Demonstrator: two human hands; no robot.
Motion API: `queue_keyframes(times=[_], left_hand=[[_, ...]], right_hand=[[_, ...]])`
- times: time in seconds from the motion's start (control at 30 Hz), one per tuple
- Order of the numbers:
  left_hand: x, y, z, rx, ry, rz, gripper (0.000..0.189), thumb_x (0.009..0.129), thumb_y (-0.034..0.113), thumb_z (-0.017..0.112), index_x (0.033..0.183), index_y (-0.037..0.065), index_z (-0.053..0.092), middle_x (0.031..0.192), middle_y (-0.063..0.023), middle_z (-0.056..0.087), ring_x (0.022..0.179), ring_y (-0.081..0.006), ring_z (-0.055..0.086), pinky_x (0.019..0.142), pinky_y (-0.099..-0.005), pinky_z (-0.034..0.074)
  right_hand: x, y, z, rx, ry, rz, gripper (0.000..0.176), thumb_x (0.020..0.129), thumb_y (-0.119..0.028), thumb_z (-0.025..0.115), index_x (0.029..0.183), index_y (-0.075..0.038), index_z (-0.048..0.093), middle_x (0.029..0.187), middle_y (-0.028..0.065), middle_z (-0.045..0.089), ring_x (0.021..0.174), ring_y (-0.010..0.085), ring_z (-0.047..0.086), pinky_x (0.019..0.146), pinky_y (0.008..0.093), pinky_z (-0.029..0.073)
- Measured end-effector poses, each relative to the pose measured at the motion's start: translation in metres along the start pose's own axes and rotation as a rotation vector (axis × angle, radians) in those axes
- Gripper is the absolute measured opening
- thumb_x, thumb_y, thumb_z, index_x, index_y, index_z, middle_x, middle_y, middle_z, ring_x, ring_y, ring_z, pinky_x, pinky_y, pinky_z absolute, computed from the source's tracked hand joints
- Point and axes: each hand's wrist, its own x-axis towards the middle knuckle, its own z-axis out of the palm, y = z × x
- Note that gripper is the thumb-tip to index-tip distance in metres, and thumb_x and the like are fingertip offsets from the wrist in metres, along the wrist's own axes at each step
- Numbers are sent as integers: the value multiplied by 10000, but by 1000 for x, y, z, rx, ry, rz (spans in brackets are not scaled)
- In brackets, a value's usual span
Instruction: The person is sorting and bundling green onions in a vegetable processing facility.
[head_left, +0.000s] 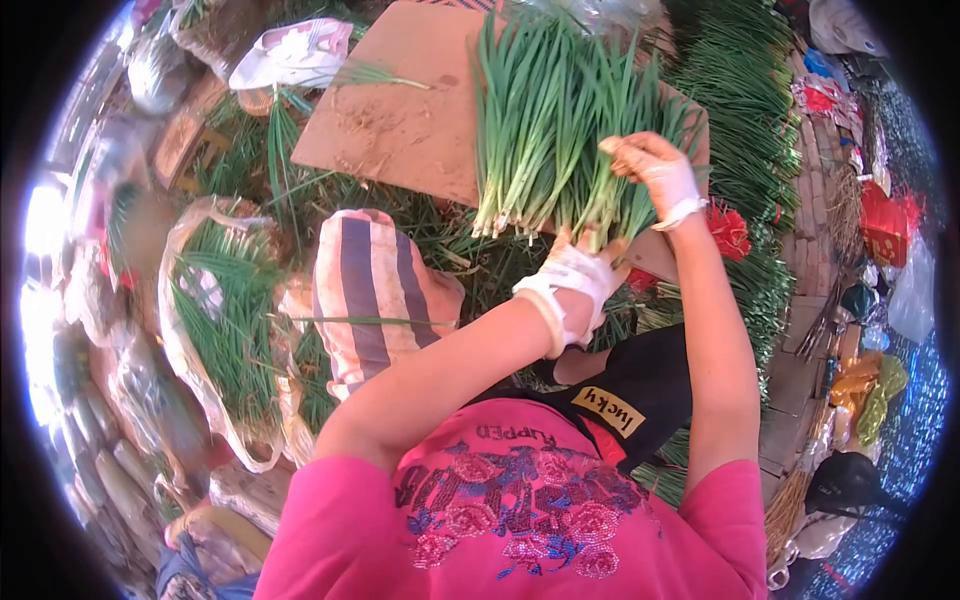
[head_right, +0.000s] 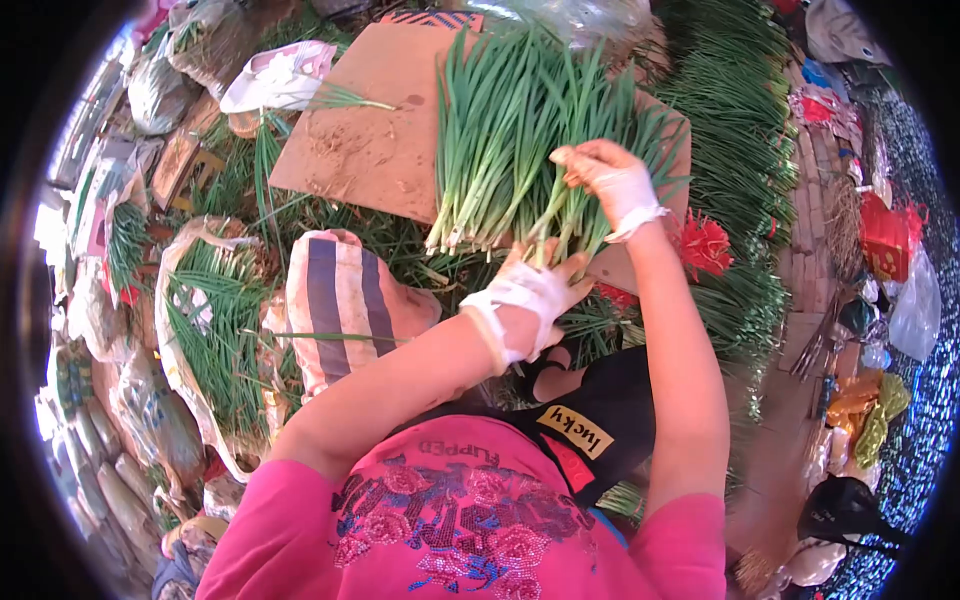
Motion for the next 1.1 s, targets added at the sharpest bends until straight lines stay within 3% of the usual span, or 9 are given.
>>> queue_keyframes(times=[0.13, 0.17, 0.3, 0.67, 0.77, 0.9, 0.93, 1.0, 1.1], left_hand=[[-46, -32, -23, -453, 14, -63, 253, 832, 278, 561, 963, 82, 653, 976, -108, 646, 910, -264, 620, 839, -357, 480], [-52, -43, -32, -482, 337, 5, 252, 868, 295, 526, 860, 89, 671, 868, -106, 658, 808, -264, 635, 737, -340, 505], [-20, -60, -61, -352, 30, -512, 559, 808, 610, 477, 830, 83, 664, 771, -146, 647, 762, -325, 624, 706, -413, 482], [35, -72, -2, -328, -78, -398, 420, 839, 418, 420, 721, 78, 636, 712, -113, 649, 695, -287, 613, 665, -382, 464], [37, -83, 8, -514, -2, -287, 418, 849, 394, 425, 685, 69, 630, 638, -87, 635, 574, -221, 577, 572, -339, 441], [47, -92, 20, -1167, -98, -489, 456, 902, 361, 432, 656, 30, 626, 580, -111, 618, 426, -151, 493, 381, -285, 358], [47, -91, 4, -1091, -225, -592, 499, 898, 435, 432, 659, 38, 617, 587, -94, 623, 442, -147, 511, 433, -301, 394], [38, -75, -46, -504, -384, -552, 534, 879, 517, 430, 732, 42, 626, 625, -81, 649, 489, -152, 554, 522, -308, 437], [18, -85, -73, -301, -188, -449, 550, 847, 550, 480, 991, 50, 656, 815, -91, 698, 720, -167, 638, 711, -280, 471]], right_hand=[[6, 25, -2, -38, -64, 83, 260, 751, -259, 757, 873, -61, 642, 752, 1, 636, 660, 77, 573, 578, 211, 392], [5, 27, -1, -3, -73, 87, 256, 755, -256, 754, 877, -61, 643, 755, 0, 635, 666, 77, 573, 580, 211, 392], [2, 24, 5, 103, -106, 88, 247, 760, -212, 748, 892, -35, 636, 781, 19, 642, 690, 86, 569, 626, 230, 430], [1, -45, -58, 423, 544, -362, 200, 781, -199, 714, 857, -24, 655, 729, 29, 640, 583, 74, 537, 523, 198, 396], [-54, -52, -61, 411, 247, -355, 182, 864, -147, 561, 882, 13, 648, 792, 57, 630, 593, 85, 503, 535, 215, 387], [-139, -23, -13, -1206, -821, 88, 213, 815, -245, 565, 929, -84, 646, 885, 146, 657, 833, 319, 634, 731, 396, 498], [-148, -11, -8, -1378, -815, 192, 229, 800, -261, 573, 941, -96, 647, 851, 135, 660, 836, 333, 635, 712, 423, 502], [-150, 15, -37, -1354, -789, -147, 217, 793, -263, 579, 935, -112, 642, 834, 126, 661, 807, 330, 637, 695, 432, 505], [-142, 26, -60, -1155, -185, -72, 232, 786, -272, 590, 967, -133, 637, 822, 122, 655, 832, 315, 634, 736, 417, 495]])
